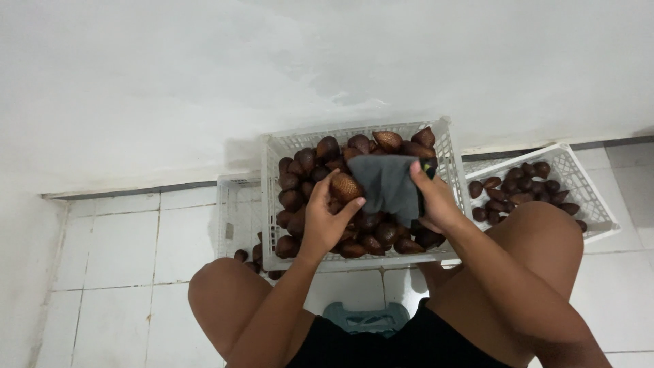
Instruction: The person sits on a small stool and wipes dark brown fruits with a grey cloth, handling them one by one from a white plastic crate. The person occasionally picks up fallen fruits from the floor and returns them to the crate.
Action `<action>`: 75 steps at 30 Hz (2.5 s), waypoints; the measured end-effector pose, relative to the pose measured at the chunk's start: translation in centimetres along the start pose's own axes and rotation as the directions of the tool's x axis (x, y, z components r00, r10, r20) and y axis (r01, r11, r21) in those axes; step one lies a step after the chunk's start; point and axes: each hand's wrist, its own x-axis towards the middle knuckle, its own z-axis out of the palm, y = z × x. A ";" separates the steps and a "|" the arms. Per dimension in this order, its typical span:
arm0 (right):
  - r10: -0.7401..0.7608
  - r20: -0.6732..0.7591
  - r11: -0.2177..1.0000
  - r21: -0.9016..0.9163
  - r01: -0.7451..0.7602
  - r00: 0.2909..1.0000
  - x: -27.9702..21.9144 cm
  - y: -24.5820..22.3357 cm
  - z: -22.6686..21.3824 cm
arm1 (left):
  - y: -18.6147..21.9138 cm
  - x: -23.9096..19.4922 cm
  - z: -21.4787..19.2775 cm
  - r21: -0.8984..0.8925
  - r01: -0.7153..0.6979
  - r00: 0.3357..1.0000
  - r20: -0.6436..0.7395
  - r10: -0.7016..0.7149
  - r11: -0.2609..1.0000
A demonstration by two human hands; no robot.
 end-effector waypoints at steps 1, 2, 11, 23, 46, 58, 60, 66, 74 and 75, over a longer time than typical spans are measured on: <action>0.000 0.000 1.000 -0.001 0.000 1.000 1.1 1.4 -1.3 | -1.2 0.2 0.2 0.000 0.000 1.000 -0.001 0.000 1.000; -0.105 -0.010 0.985 -0.137 0.103 0.994 2.2 2.7 -2.5 | -2.4 0.3 0.4 -0.076 0.025 1.000 -0.015 -0.026 0.997; -0.715 0.613 0.163 -0.322 0.933 0.336 1.1 4.2 0.0 | -6.8 0.8 0.4 -0.167 -0.001 0.944 0.326 0.056 0.986; -0.827 0.439 0.199 -0.357 0.913 0.352 3.7 4.3 -1.8 | -3.0 -1.4 0.7 -0.216 0.137 0.903 0.428 -0.032 0.967; -0.563 0.599 0.494 -0.309 0.813 0.570 -2.6 2.6 6.6 | 0.3 -4.8 -6.0 -0.072 0.019 0.994 -0.108 -0.027 0.997; -0.625 0.716 0.357 -0.091 0.930 0.310 -6.0 1.3 18.6 | 1.0 -9.7 -15.3 0.308 -0.150 0.845 -0.453 0.284 0.939; -0.672 0.659 0.434 -0.018 0.901 0.337 -6.5 2.4 21.1 | 2.6 -11.0 -17.2 0.273 -0.145 0.812 -0.517 0.272 0.951; -0.579 0.536 0.738 0.026 0.674 0.614 -5.5 10.6 27.8 | 3.6 -13.2 -22.2 0.254 -0.057 0.565 -0.789 0.241 0.966; 0.138 0.234 0.945 -0.323 -0.057 0.962 -0.7 28.5 30.8 | 3.6 -11.8 -27.4 0.126 -0.132 0.491 -0.854 0.175 0.983; 0.272 0.180 0.921 -0.333 -0.201 0.945 1.3 32.4 30.1 | 3.7 -11.6 -27.7 0.083 -0.146 0.495 -0.856 0.146 0.986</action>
